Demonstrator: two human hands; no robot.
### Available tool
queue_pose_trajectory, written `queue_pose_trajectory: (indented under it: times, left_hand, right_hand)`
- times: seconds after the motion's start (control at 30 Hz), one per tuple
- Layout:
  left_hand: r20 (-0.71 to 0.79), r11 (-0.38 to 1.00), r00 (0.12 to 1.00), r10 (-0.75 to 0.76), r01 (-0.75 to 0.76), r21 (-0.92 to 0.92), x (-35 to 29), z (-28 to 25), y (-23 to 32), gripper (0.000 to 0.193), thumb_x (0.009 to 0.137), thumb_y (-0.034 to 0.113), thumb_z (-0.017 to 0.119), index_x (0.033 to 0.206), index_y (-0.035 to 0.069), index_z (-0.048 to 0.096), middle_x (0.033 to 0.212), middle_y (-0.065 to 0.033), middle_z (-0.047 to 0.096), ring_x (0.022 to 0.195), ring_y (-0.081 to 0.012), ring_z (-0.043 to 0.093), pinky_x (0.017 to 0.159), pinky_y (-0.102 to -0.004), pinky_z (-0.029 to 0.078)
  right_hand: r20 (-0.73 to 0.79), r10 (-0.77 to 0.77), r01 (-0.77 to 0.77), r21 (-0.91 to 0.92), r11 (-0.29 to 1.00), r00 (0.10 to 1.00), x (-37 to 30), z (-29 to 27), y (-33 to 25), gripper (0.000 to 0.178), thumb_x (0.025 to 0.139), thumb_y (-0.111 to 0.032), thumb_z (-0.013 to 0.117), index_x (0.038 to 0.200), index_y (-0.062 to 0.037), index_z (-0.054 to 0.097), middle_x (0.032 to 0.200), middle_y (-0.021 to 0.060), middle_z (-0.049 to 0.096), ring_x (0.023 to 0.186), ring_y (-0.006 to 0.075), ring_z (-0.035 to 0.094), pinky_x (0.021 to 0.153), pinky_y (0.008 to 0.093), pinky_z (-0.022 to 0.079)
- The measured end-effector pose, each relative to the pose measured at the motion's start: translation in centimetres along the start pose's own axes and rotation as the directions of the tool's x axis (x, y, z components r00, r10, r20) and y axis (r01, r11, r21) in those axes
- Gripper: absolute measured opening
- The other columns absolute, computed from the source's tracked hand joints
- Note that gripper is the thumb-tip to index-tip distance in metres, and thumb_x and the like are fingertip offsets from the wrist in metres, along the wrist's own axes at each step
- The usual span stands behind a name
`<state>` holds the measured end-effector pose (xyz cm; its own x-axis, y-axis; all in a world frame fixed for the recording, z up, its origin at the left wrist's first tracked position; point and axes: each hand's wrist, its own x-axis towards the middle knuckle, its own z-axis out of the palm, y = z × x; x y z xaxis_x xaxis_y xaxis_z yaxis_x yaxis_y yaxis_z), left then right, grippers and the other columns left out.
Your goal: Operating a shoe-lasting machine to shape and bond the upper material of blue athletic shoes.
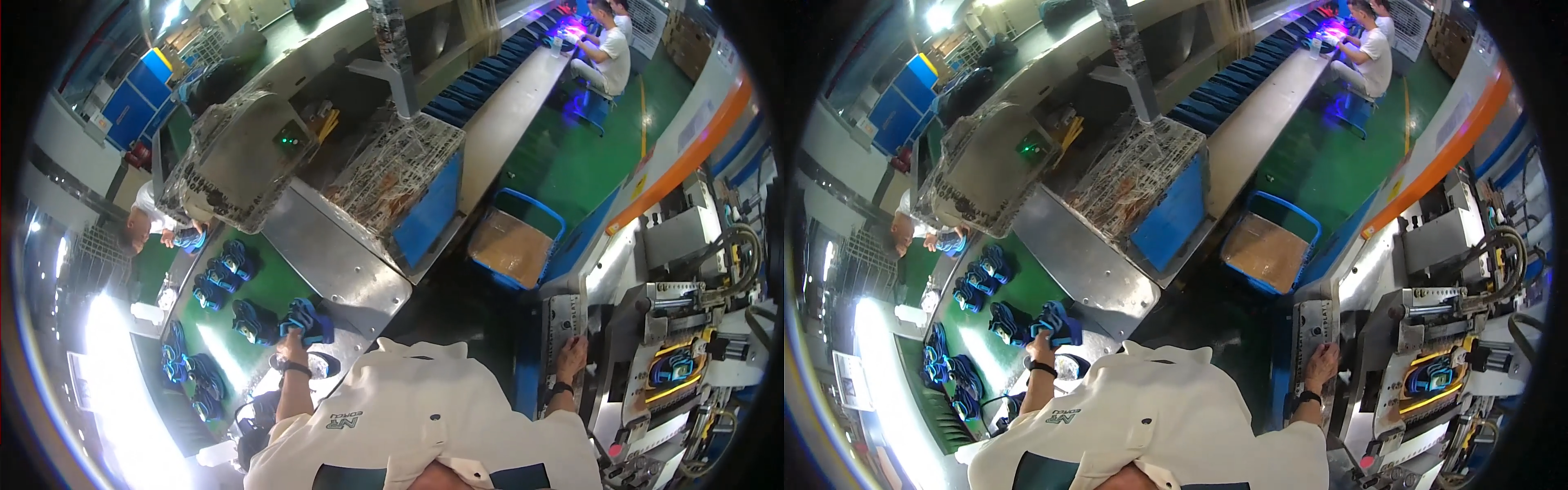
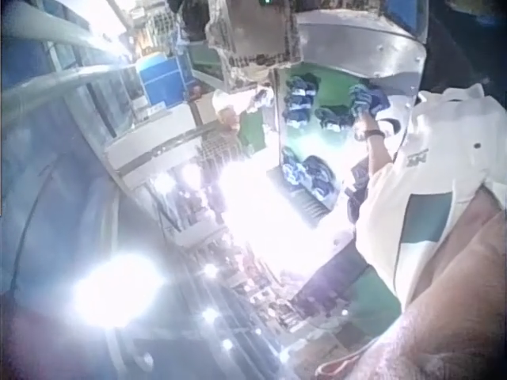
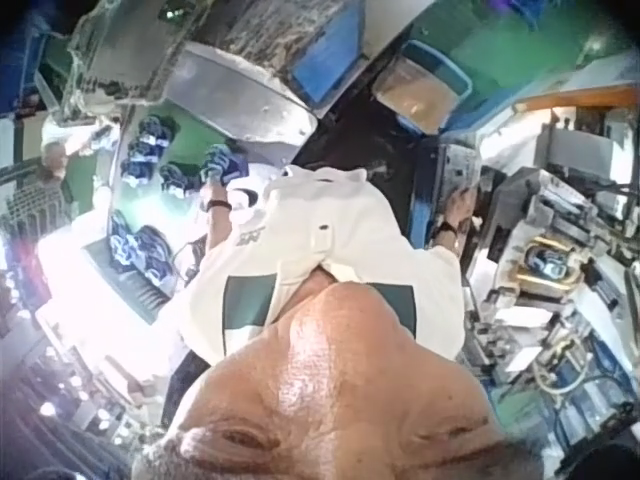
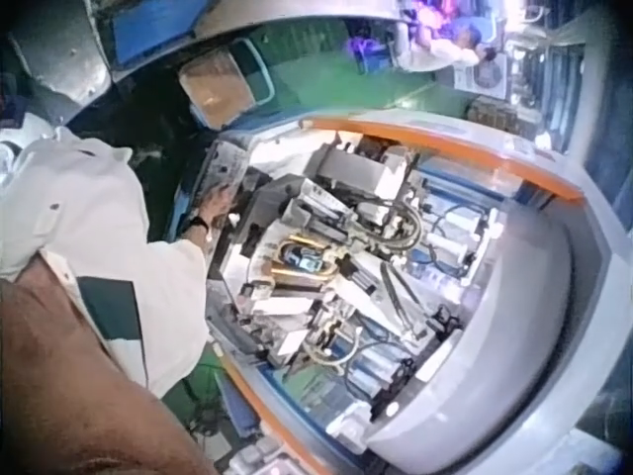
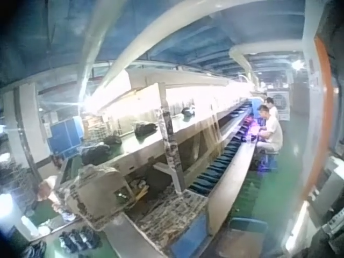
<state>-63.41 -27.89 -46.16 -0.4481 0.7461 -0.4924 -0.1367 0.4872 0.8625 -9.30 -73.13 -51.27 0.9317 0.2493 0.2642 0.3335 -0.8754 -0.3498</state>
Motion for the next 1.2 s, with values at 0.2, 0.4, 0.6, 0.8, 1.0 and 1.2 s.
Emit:
queue_pose_trajectory:
  times: [0.2,0.4,0.6,0.8,1.0,1.2]
  left_hand:
    - [0.071,0.578,0.936,0.344,-0.270,0.770,-5.3,3.8,-2.8,0.023,0.064,0.013,0.061,0.080,-0.002,0.067,0.083,-0.0237,0.068,0.083,-0.0400,0.067,0.079,-0.0465,0.051]
    - [-0.046,0.659,0.949,0.311,-0.181,0.730,-3.1,3.7,-5.4,0.038,0.067,0.025,0.070,0.095,-0.001,0.063,0.097,-0.0248,0.067,0.096,-0.0408,0.064,0.085,-0.0451,0.049]
    - [-0.102,0.887,0.973,0.208,-0.144,0.439,3.8,3.0,-4.6,0.035,0.064,0.015,0.077,0.090,-0.004,0.062,0.082,-0.0152,0.065,0.073,-0.0276,0.063,0.071,-0.0375,0.049]
    - [-0.318,0.983,0.948,-0.018,-0.041,-0.179,13.8,0.8,0.2,0.024,0.062,0.008,0.080,0.073,-0.006,0.063,0.068,-0.0103,0.061,0.060,-0.0179,0.056,0.060,-0.0324,0.047]
    - [-0.157,0.821,0.906,0.394,-0.270,0.504,21.5,-3.1,3.7,0.027,0.072,0.022,0.069,0.079,-0.004,0.063,0.078,-0.0158,0.066,0.072,-0.0295,0.064,0.067,-0.0427,0.050]
    - [-0.076,0.613,0.908,0.411,-0.214,0.760,22.7,-2.2,2.3,0.051,0.077,0.025,0.071,0.116,-0.004,0.054,0.121,-0.0293,0.054,0.108,-0.0439,0.056,0.093,-0.0491,0.044]
  right_hand:
    - [0.074,0.099,-0.105,0.089,0.990,0.992,1.3,-0.8,-0.7,0.014,0.085,-0.017,0.062,0.090,-0.0043,0.059,0.086,0.0160,0.063,0.081,0.0354,0.062,0.070,0.0437,0.048]
    - [-0.089,-0.297,0.310,0.205,0.929,0.951,14.8,-2.8,-12.1,0.013,0.087,-0.012,0.061,0.095,-0.0016,0.062,0.085,0.0139,0.062,0.080,0.0312,0.062,0.073,0.0391,0.049]
    - [-0.402,-0.681,0.782,0.433,0.448,0.612,22.9,-15.4,-45.8,0.019,0.084,-0.003,0.067,0.103,-0.0028,0.062,0.092,0.0095,0.065,0.080,0.0206,0.061,0.072,0.0312,0.049]
    - [-0.551,-0.813,0.978,-0.026,-0.209,-0.188,20.0,-22.2,-76.5,0.042,0.073,-0.005,0.074,0.113,-0.0070,0.063,0.110,0.0107,0.065,0.100,0.0287,0.063,0.085,0.0362,0.052]
    - [-0.346,-0.615,0.699,-0.469,-0.540,-0.708,14.2,-19.3,-95.9,0.070,0.067,-0.005,0.075,0.131,-0.0202,0.051,0.134,0.0052,0.051,0.123,0.0254,0.050,0.103,0.0361,0.046]
    - [-0.039,-0.769,0.708,-0.424,-0.565,-0.637,12.1,-14.6,-102.6,0.049,0.070,-0.016,0.075,0.116,-0.0119,0.058,0.124,0.0045,0.056,0.120,0.0242,0.052,0.096,0.0351,0.048]
